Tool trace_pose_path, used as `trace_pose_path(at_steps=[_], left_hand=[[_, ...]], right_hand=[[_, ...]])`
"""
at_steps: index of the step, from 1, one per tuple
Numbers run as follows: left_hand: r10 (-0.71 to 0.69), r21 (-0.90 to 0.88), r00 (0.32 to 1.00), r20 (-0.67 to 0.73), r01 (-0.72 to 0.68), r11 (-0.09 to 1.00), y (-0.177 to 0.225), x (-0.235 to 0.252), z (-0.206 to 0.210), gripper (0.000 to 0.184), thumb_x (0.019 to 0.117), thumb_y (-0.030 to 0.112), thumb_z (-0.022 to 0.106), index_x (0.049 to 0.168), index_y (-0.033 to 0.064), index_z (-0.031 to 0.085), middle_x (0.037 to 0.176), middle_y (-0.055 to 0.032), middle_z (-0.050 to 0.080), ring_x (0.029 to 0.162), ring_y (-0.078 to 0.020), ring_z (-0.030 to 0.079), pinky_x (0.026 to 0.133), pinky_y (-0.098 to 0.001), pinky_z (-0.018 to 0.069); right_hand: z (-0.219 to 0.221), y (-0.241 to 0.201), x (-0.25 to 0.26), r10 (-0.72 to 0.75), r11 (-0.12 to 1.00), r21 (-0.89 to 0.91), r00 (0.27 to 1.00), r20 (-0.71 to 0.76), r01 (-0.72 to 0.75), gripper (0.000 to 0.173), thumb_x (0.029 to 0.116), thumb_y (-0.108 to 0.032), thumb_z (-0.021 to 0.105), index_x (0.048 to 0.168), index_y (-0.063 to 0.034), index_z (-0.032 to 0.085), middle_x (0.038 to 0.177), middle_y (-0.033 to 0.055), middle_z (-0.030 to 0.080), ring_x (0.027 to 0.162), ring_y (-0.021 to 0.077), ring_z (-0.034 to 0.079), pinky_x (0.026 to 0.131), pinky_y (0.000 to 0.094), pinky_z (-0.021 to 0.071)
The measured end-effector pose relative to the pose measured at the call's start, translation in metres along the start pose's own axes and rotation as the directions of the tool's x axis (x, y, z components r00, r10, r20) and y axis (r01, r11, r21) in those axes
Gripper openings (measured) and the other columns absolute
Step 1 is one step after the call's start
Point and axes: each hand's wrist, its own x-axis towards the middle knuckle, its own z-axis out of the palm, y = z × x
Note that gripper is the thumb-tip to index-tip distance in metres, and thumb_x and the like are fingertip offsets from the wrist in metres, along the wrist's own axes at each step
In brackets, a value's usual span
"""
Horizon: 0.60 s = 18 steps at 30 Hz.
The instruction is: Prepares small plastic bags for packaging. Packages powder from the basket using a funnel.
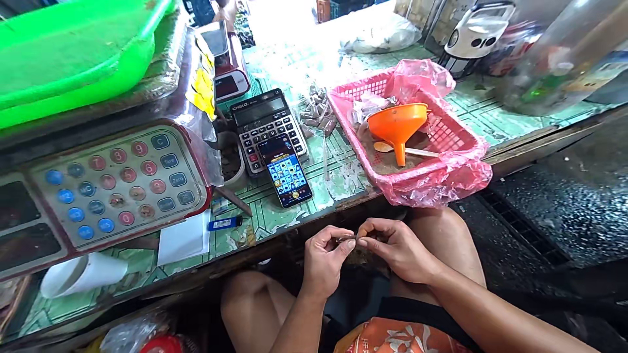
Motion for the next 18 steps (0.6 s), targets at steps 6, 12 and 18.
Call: trace_pose_path(at_steps=[6, 12, 18], left_hand=[[0.022, -0.302, 0.997, -0.071, -0.043, 0.952, 0.003, 0.010, 0.020, 0.005, 0.0882, -0.001, 0.073, 0.092, 0.0001, 0.076, 0.096, -0.0096, 0.072, 0.090, -0.0137, 0.069, 0.082, -0.0294, 0.0587], [0.263, 0.170, 0.964, -0.033, -0.254, 0.952, 0.012, 0.034, 0.017, 0.010, 0.0887, 0.006, 0.077, 0.082, 0.0001, 0.073, 0.086, -0.0064, 0.071, 0.084, -0.0111, 0.069, 0.077, -0.0257, 0.0591], [0.315, 0.480, 0.946, 0.078, -0.313, 0.820, 0.007, 0.058, 0.011, 0.008, 0.0926, 0.008, 0.072, 0.095, 0.0052, 0.078, 0.096, -0.0036, 0.073, 0.093, -0.0079, 0.069, 0.087, -0.0253, 0.0585]], right_hand=[[0.003, -0.010, 0.003, -0.103, 0.995, -0.003, 0.990, -0.098, 0.103, 0.011, 0.0983, -0.015, 0.067, 0.099, -0.0052, 0.072, 0.088, 0.0010, 0.072, 0.074, 0.0067, 0.067, 0.066, 0.0221, 0.0579], [-0.077, -0.057, 0.006, -0.400, 0.706, -0.690, 0.893, -0.204, 0.159, 0.029, 0.0983, -0.033, 0.065, 0.115, -0.0109, 0.073, 0.108, 0.0045, 0.072, 0.100, 0.0150, 0.068, 0.086, 0.0379, 0.0584], [-0.136, -0.047, 0.018, -0.291, 0.462, -0.886, 0.951, -0.105, 0.043, 0.038, 0.0941, -0.044, 0.062, 0.116, -0.0155, 0.075, 0.123, 0.0102, 0.070, 0.122, 0.0355, 0.060, 0.103, 0.0620, 0.0439]])
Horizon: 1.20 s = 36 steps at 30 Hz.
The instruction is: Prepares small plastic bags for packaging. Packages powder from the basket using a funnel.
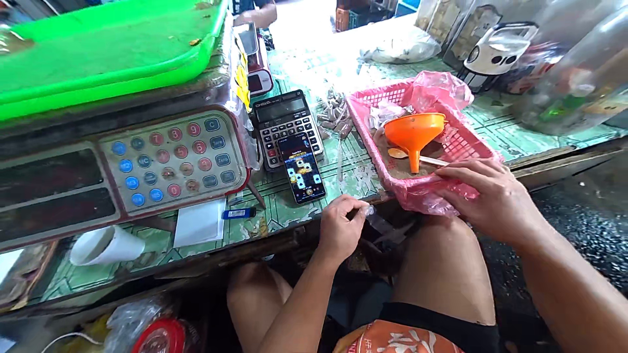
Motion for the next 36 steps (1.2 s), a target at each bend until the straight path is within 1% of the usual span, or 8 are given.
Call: trace_pose_path(at_steps=[10, 14, 17, 19, 23, 28, 33, 36], left_hand=[[-0.005, -0.005, 0.999, 0.042, 0.005, 1.000, -0.003, -0.002, -0.006, 0.008, 0.0934, 0.009, 0.072, 0.095, 0.0053, 0.079, 0.094, -0.0031, 0.073, 0.093, -0.0073, 0.069, 0.087, -0.0244, 0.0575], [-0.032, -0.011, 0.998, 0.045, 0.032, 0.999, -0.002, -0.002, -0.006, 0.008, 0.0903, 0.011, 0.075, 0.086, 0.0050, 0.078, 0.086, -0.0018, 0.072, 0.087, -0.0073, 0.067, 0.082, -0.0245, 0.0569], [-0.015, 0.007, 0.999, 0.051, 0.014, 1.000, -0.005, -0.003, -0.005, 0.010, 0.0924, 0.013, 0.074, 0.086, 0.0060, 0.078, 0.087, -0.0010, 0.072, 0.087, -0.0073, 0.068, 0.083, -0.0251, 0.0573], [-0.009, 0.000, 0.998, 0.054, 0.009, 1.000, -0.006, -0.003, -0.005, 0.009, 0.0920, 0.012, 0.074, 0.087, 0.0063, 0.078, 0.088, -0.0008, 0.072, 0.087, -0.0073, 0.068, 0.083, -0.0251, 0.0574], [-0.015, -0.005, 0.998, 0.056, 0.016, 1.000, -0.005, -0.003, -0.005, 0.007, 0.0916, 0.012, 0.074, 0.088, 0.0068, 0.078, 0.088, -0.0004, 0.072, 0.088, -0.0069, 0.068, 0.083, -0.0247, 0.0572], [-0.029, 0.017, 0.994, 0.102, 0.027, 0.999, -0.003, 0.000, -0.010, 0.009, 0.0939, 0.011, 0.072, 0.095, 0.0066, 0.080, 0.093, -0.0020, 0.074, 0.093, -0.0070, 0.069, 0.088, -0.0243, 0.0570], [-0.026, -0.012, 0.995, 0.092, 0.027, 1.000, -0.005, -0.001, -0.009, 0.014, 0.0918, 0.017, 0.076, 0.083, 0.0060, 0.077, 0.084, -0.0008, 0.070, 0.085, -0.0072, 0.067, 0.080, -0.0239, 0.0561], [-0.020, 0.005, 0.996, 0.086, 0.020, 1.000, -0.005, -0.001, -0.008, 0.010, 0.0934, 0.014, 0.074, 0.088, 0.0069, 0.079, 0.088, -0.0010, 0.072, 0.088, -0.0066, 0.068, 0.084, -0.0238, 0.0572]], right_hand=[[0.015, -0.022, 0.021, 0.013, 0.991, 0.136, 1.000, 0.024, -0.016, 0.026, 0.0961, -0.036, 0.063, 0.105, -0.0158, 0.076, 0.107, 0.0031, 0.071, 0.104, 0.0213, 0.066, 0.089, 0.0497, 0.0549], [-0.018, -0.014, 0.067, 0.102, 0.987, 0.117, 0.990, 0.098, -0.113, 0.043, 0.0909, -0.026, 0.076, 0.129, -0.0088, 0.065, 0.117, 0.0163, 0.066, 0.093, 0.0335, 0.069, 0.078, 0.0594, 0.0576], [-0.023, 0.010, 0.118, 0.242, 0.967, 0.024, 0.946, 0.214, -0.253, 0.060, 0.0945, -0.033, 0.074, 0.144, -0.0079, 0.052, 0.134, 0.0223, 0.060, 0.101, 0.0427, 0.066, 0.086, 0.0695, 0.0505], [-0.015, 0.028, 0.141, 0.264, 0.961, -0.010, 0.907, 0.328, -0.276, 0.046, 0.0990, -0.038, 0.068, 0.134, -0.0077, 0.062, 0.123, 0.0204, 0.068, 0.107, 0.0436, 0.067, 0.091, 0.0734, 0.0469], [-0.020, 0.023, 0.147, 0.244, 0.968, -0.039, 0.882, 0.402, -0.250, 0.025, 0.1023, -0.036, 0.064, 0.098, -0.0136, 0.073, 0.086, 0.0105, 0.070, 0.081, 0.0300, 0.068, 0.075, 0.0628, 0.0522], [-0.037, -0.007, 0.112, 0.065, 0.997, -0.047, 0.990, 0.122, -0.059, 0.017, 0.0992, -0.029, 0.066, 0.093, -0.0128, 0.071, 0.095, 0.0090, 0.069, 0.085, 0.0315, 0.068, 0.071, 0.0636, 0.0526], [-0.033, -0.011, 0.097, 0.028, 0.999, 0.027, 1.000, 0.006, -0.028, 0.017, 0.0995, -0.027, 0.065, 0.098, -0.0115, 0.072, 0.103, 0.0085, 0.069, 0.083, 0.0269, 0.068, 0.072, 0.0574, 0.0556], [-0.033, -0.012, 0.095, 0.027, 0.999, 0.036, 0.999, 0.018, -0.027, 0.015, 0.0991, -0.024, 0.067, 0.096, -0.0105, 0.072, 0.102, 0.0091, 0.070, 0.083, 0.0272, 0.068, 0.073, 0.0577, 0.0557]])
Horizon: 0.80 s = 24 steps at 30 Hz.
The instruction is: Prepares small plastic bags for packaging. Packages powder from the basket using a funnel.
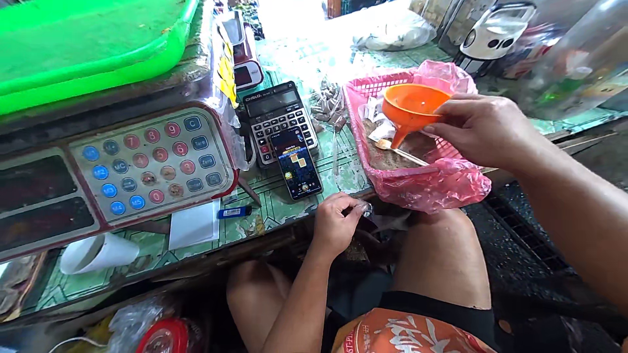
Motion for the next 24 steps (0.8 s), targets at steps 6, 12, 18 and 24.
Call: trace_pose_path(at_steps=[6, 12, 18, 24], left_hand=[[-0.032, -0.001, 0.999, 0.024, 0.032, 0.999, 0.002, 0.001, -0.002, 0.011, 0.0927, 0.015, 0.074, 0.088, 0.0065, 0.079, 0.088, -0.0013, 0.072, 0.088, -0.0065, 0.068, 0.083, -0.0230, 0.0568], [-0.013, -0.006, 1.000, 0.023, 0.013, 1.000, 0.001, 0.002, -0.002, 0.008, 0.0932, 0.011, 0.073, 0.092, 0.0067, 0.079, 0.092, -0.0017, 0.073, 0.091, -0.0066, 0.069, 0.085, -0.0238, 0.0580], [-0.034, -0.011, 0.999, 0.025, 0.034, 0.999, 0.000, 0.001, -0.001, 0.016, 0.0938, 0.017, 0.074, 0.082, 0.0053, 0.076, 0.086, -0.0022, 0.071, 0.085, -0.0074, 0.067, 0.080, -0.0245, 0.0566], [-0.033, 0.001, 0.998, 0.047, 0.033, 0.999, 0.002, 0.001, -0.004, 0.006, 0.0915, 0.010, 0.074, 0.090, 0.0070, 0.079, 0.090, -0.0014, 0.072, 0.090, -0.0066, 0.068, 0.085, -0.0233, 0.0570]], right_hand=[[-0.006, 0.010, 0.000, -0.012, 1.000, 0.019, 0.998, -0.060, 0.014, 0.020, 0.0988, -0.030, 0.065, 0.097, -0.0108, 0.072, 0.101, 0.0085, 0.070, 0.082, 0.0248, 0.068, 0.072, 0.0545, 0.0563], [-0.016, 0.009, 0.002, 0.034, 0.999, 0.033, 0.994, -0.101, -0.031, 0.027, 0.1007, -0.030, 0.063, 0.103, -0.0039, 0.070, 0.106, 0.0156, 0.067, 0.090, 0.0280, 0.066, 0.079, 0.0543, 0.0537], [-0.013, 0.003, 0.004, 0.040, 0.999, 0.024, 0.996, -0.078, -0.038, 0.024, 0.1006, -0.027, 0.064, 0.103, -0.0043, 0.070, 0.107, 0.0152, 0.067, 0.091, 0.0281, 0.066, 0.080, 0.0542, 0.0536], [-0.011, 0.004, 0.005, 0.033, 0.999, 0.029, 0.995, -0.094, -0.031, 0.027, 0.1015, -0.030, 0.063, 0.105, -0.0032, 0.069, 0.108, 0.0168, 0.067, 0.092, 0.0293, 0.066, 0.081, 0.0554, 0.0533]])
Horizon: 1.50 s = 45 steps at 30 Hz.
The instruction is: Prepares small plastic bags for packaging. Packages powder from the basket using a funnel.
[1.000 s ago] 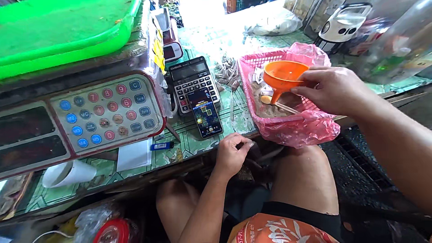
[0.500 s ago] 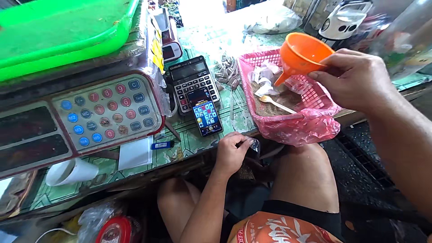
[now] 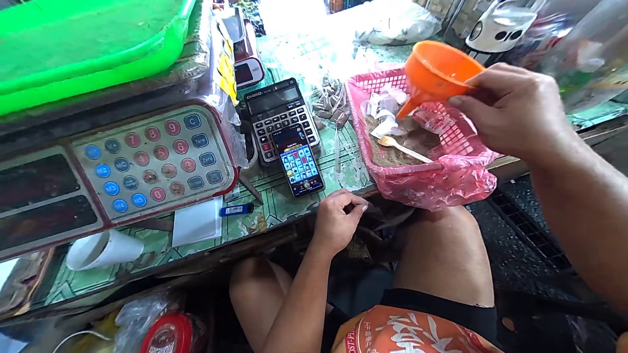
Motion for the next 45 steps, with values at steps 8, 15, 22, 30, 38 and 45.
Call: trace_pose_path(at_steps=[8, 15, 22, 30, 38, 45], left_hand=[[0.009, 0.004, 1.000, 0.002, -0.009, 1.000, -0.001, 0.000, 0.001, 0.007, 0.0921, 0.011, 0.073, 0.090, 0.0066, 0.078, 0.090, -0.0012, 0.072, 0.090, -0.0065, 0.068, 0.085, -0.0235, 0.0571], [0.019, 0.040, 1.000, -0.004, -0.019, 0.999, -0.003, 0.001, 0.003, 0.013, 0.0943, 0.016, 0.072, 0.086, 0.0063, 0.076, 0.088, -0.0011, 0.071, 0.088, -0.0075, 0.067, 0.084, -0.0263, 0.0567], [0.037, 0.040, 0.999, -0.012, -0.037, 0.999, -0.005, 0.000, 0.004, 0.015, 0.0942, 0.019, 0.072, 0.083, 0.0101, 0.077, 0.085, 0.0031, 0.070, 0.085, -0.0064, 0.066, 0.080, -0.0259, 0.0567], [0.033, 0.026, 0.999, -0.023, -0.033, 0.999, -0.004, 0.000, 0.002, 0.012, 0.0891, 0.017, 0.078, 0.079, 0.0109, 0.075, 0.083, 0.0032, 0.069, 0.084, -0.0063, 0.066, 0.079, -0.0238, 0.0559], [0.035, 0.036, 0.999, -0.029, -0.034, 0.999, -0.005, -0.001, 0.004, 0.013, 0.0912, 0.017, 0.075, 0.080, 0.0110, 0.074, 0.083, 0.0035, 0.068, 0.083, -0.0059, 0.065, 0.077, -0.0235, 0.0556], [0.042, 0.028, 0.999, -0.012, -0.042, 0.999, -0.005, -0.001, 0.001, 0.005, 0.0891, 0.008, 0.074, 0.091, 0.0098, 0.079, 0.090, 0.0026, 0.072, 0.090, -0.0054, 0.068, 0.084, -0.0227, 0.0574]], right_hand=[[0.000, 0.002, 0.004, 0.001, 1.000, -0.006, 0.999, 0.049, -0.001, 0.023, 0.1003, -0.026, 0.063, 0.101, -0.0043, 0.069, 0.103, 0.0150, 0.067, 0.088, 0.0288, 0.066, 0.077, 0.0562, 0.0530], [0.009, 0.023, 0.032, 0.250, 0.963, 0.068, 0.961, 0.116, -0.259, 0.029, 0.1048, -0.029, 0.057, 0.114, -0.0035, 0.067, 0.102, 0.0198, 0.070, 0.084, 0.0337, 0.071, 0.079, 0.0620, 0.0559], [0.031, 0.050, 0.059, 0.332, 0.943, -0.038, 0.921, 0.206, -0.332, 0.027, 0.0996, -0.026, 0.065, 0.115, -0.0057, 0.071, 0.110, 0.0191, 0.072, 0.100, 0.0386, 0.070, 0.090, 0.0684, 0.0515], [0.033, 0.010, 0.044, 0.105, 0.982, -0.189, 0.884, 0.456, -0.019, 0.016, 0.0940, -0.024, 0.071, 0.093, -0.0090, 0.075, 0.088, 0.0129, 0.072, 0.087, 0.0352, 0.070, 0.080, 0.0670, 0.0545], [0.072, 0.016, 0.040, 0.302, 0.903, -0.421, 0.573, 0.761, 0.084, 0.025, 0.0900, -0.034, 0.075, 0.086, -0.0087, 0.072, 0.081, 0.0120, 0.069, 0.084, 0.0341, 0.068, 0.074, 0.0631, 0.0532], [0.018, -0.004, 0.059, 0.417, 0.800, -0.593, 0.628, 0.656, 0.088, 0.022, 0.0953, -0.026, 0.066, 0.083, -0.0082, 0.069, 0.083, 0.0161, 0.067, 0.088, 0.0396, 0.067, 0.069, 0.0649, 0.0509]])
